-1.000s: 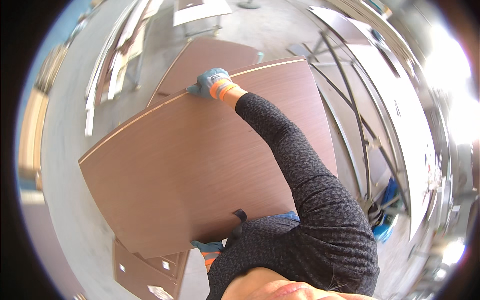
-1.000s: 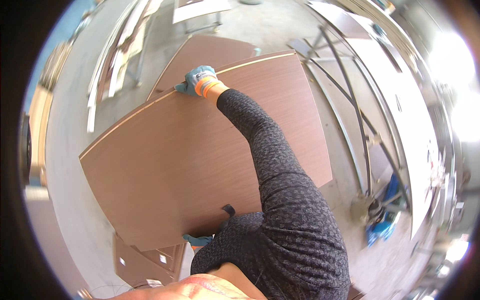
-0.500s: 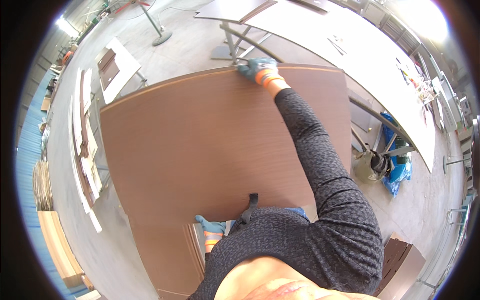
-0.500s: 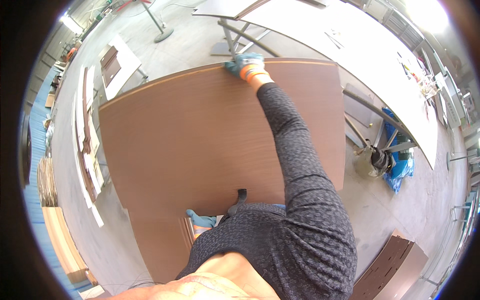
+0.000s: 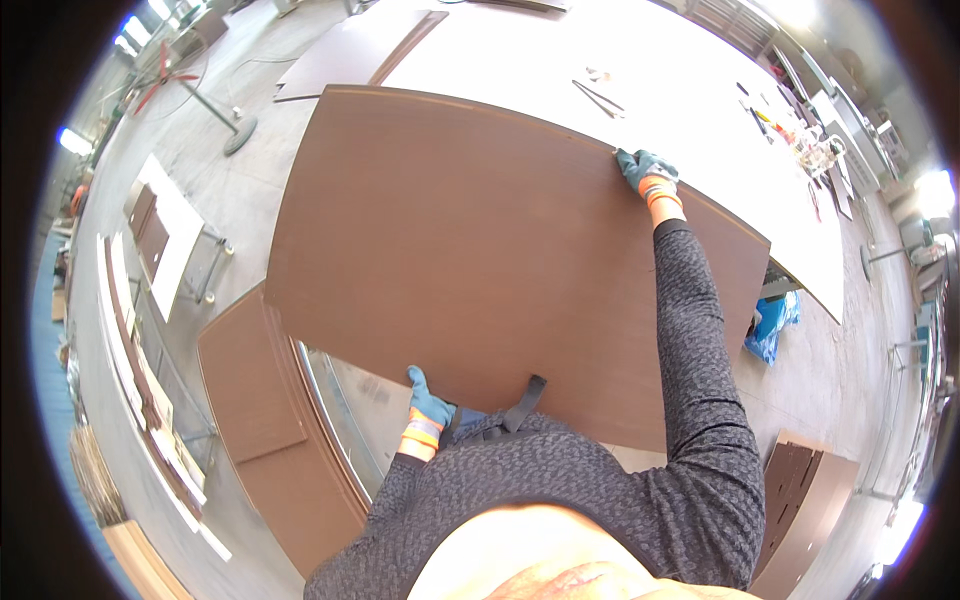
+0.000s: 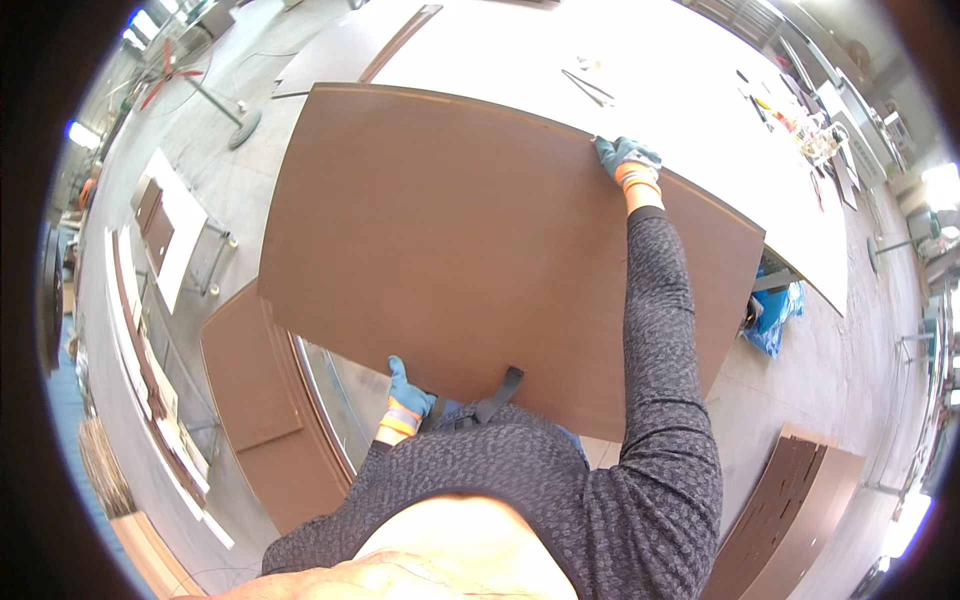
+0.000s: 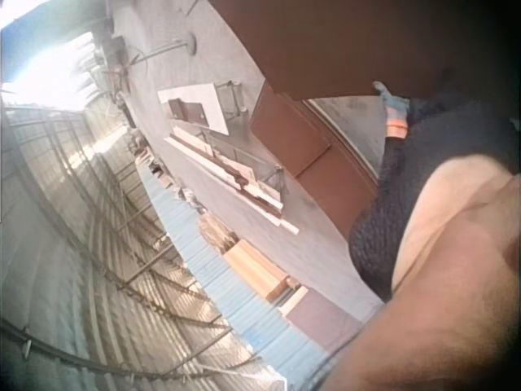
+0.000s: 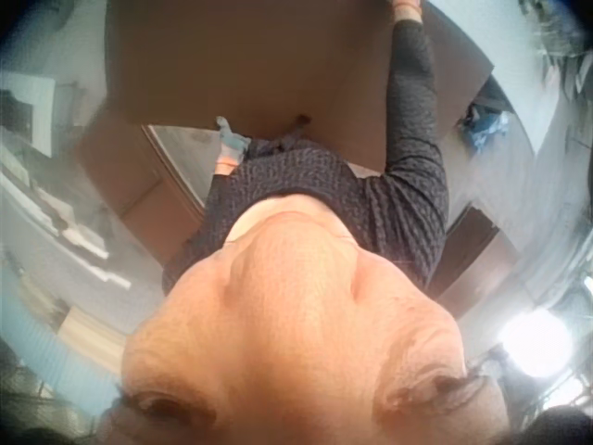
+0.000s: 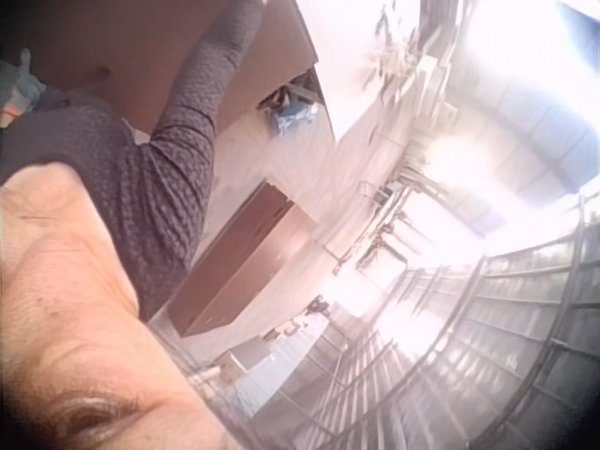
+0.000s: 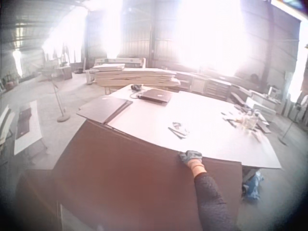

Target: The person wipes the surface of large brown wood panels with a cloth, then lifts and stacks them. They continue wiping and stacking additional panels in a workshop setting.

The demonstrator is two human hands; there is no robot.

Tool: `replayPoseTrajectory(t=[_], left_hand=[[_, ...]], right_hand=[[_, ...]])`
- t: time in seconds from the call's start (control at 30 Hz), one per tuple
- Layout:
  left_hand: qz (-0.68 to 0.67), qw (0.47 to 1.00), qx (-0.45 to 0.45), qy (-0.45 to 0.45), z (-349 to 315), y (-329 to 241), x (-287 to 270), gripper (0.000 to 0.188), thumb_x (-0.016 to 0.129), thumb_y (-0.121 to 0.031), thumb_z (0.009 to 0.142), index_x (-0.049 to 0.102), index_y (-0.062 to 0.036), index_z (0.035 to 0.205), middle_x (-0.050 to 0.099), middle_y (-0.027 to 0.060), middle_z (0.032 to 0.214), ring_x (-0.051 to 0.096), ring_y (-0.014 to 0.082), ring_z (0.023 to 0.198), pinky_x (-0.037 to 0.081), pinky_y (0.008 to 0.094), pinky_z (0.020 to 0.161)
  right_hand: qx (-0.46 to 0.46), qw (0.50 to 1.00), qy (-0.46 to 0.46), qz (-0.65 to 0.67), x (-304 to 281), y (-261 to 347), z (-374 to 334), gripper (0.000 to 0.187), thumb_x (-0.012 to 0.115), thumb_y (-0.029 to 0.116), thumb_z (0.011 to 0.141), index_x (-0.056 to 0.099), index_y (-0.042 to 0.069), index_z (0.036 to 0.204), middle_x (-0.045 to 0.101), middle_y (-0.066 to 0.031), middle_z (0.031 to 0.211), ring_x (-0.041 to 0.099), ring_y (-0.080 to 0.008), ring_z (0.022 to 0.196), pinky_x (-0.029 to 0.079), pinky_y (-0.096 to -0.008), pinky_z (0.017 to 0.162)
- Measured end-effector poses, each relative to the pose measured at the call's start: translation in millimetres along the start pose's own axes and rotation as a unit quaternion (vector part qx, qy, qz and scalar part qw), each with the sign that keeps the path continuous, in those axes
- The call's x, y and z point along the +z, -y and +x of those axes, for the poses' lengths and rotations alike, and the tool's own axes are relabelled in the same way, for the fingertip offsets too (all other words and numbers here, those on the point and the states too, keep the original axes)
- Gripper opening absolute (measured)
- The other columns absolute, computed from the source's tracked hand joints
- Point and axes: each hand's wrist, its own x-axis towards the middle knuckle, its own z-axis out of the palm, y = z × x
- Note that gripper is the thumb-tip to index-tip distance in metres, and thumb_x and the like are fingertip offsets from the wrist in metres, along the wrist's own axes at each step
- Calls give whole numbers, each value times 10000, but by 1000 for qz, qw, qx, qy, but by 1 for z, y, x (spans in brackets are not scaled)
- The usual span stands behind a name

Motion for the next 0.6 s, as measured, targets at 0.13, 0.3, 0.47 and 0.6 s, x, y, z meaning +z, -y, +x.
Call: replayPoseTrajectory(t=[0.13, 0.3, 0.47, 0.6], left_hand=[[41, 998, -41, -21, 63, -25, 53, 960, 560, -781, 924, 399, -114, 1595, 422, 103, 1643, 410, 359, 1487, 374, 559, 1211], [85, 991, -98, -16, 115, -39, 124, 988, 595, -770, 911, 384, -91, 1596, 426, 134, 1632, 404, 394, 1481, 368, 601, 1205], [73, 983, -164, -49, 168, -44, 156, 866, 619, -680, 953, 430, -98, 1567, 468, 133, 1598, 436, 395, 1456, 381, 625, 1185], [88, 983, -139, -78, 201, -11, 191, 891, 713, -665, 901, 475, -77, 1526, 531, 136, 1534, 503, 399, 1392, 446, 633, 1127]], right_hand=[[51, 999, 14, -5, -5, -26, 47, 703, 455, 727, 969, 762, 153, 1234, 756, -119, 1241, 706, -317, 1177, 526, -428, 1017], [97, 994, 34, -25, 18, -88, 105, 724, 442, 744, 963, 764, 151, 1227, 752, -147, 1230, 680, -339, 1214, 502, -439, 1050], [92, 993, 69, -36, 47, -101, 168, 740, 442, 735, 969, 723, 133, 1295, 722, -140, 1307, 658, -331, 1255, 488, -435, 1081], [89, 988, 121, -15, 64, -123, 234, 744, 441, 734, 971, 712, 139, 1326, 707, -132, 1345, 650, -303, 1277, 489, -425, 1091]])
